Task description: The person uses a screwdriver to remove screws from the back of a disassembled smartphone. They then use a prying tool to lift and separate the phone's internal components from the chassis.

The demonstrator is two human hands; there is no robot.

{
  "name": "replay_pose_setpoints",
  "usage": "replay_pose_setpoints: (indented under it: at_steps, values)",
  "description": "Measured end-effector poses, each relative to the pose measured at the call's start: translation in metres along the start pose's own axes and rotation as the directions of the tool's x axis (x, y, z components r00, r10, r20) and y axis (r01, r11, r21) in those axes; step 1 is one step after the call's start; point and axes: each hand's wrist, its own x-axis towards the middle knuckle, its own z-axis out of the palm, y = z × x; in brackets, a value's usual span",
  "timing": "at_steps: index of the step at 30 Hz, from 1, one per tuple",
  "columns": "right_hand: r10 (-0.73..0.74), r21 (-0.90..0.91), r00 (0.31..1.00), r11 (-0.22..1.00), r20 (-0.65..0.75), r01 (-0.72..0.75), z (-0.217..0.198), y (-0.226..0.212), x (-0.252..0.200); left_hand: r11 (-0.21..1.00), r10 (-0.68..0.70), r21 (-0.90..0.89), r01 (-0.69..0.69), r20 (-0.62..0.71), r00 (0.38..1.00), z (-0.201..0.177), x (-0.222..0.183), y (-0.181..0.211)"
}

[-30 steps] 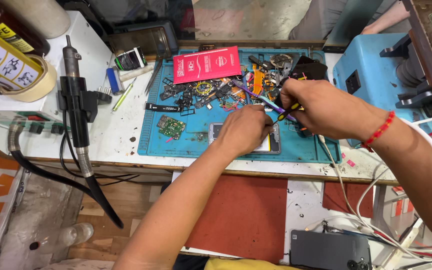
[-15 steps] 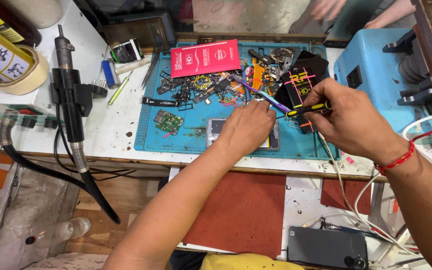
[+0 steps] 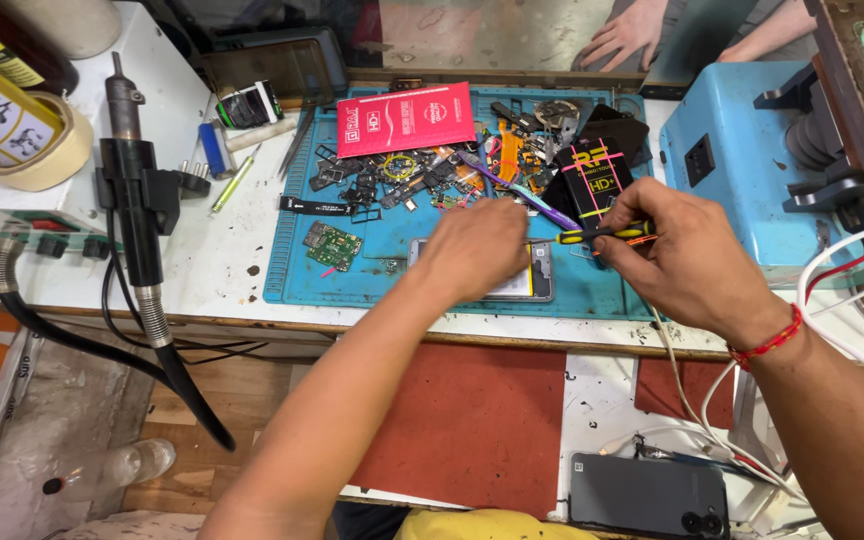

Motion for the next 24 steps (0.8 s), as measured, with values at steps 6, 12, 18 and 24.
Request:
replay_pose_setpoints:
  at_steps: [6, 12, 18, 24]
  values:
    - [-0.085, 0.035, 0.996, 0.996, 0.021, 0.084, 0.004, 0.0, 0.004, 0.989, -0.124, 0.067, 0.132, -0.113, 0.986, -0.035, -0.054, -0.032]
    - [-0.077, -0.093, 0.993, 0.992, 0.088, 0.085, 0.009, -0.001, 0.005, 0.961, -0.163, 0.178, 0.212, -0.255, 0.953, -0.042, -0.089, -0.053]
    - [-0.04, -0.124, 0.995, 0.991, 0.089, 0.051, 0.008, -0.004, 0.005, 0.933, -0.177, 0.252, 0.258, -0.303, 0.937, -0.026, -0.094, -0.064]
    - [-0.051, -0.124, 0.995, 0.99, 0.088, 0.062, 0.007, -0.012, 0.007, 0.929, -0.168, 0.268, 0.257, -0.312, 0.935, -0.018, -0.097, -0.066]
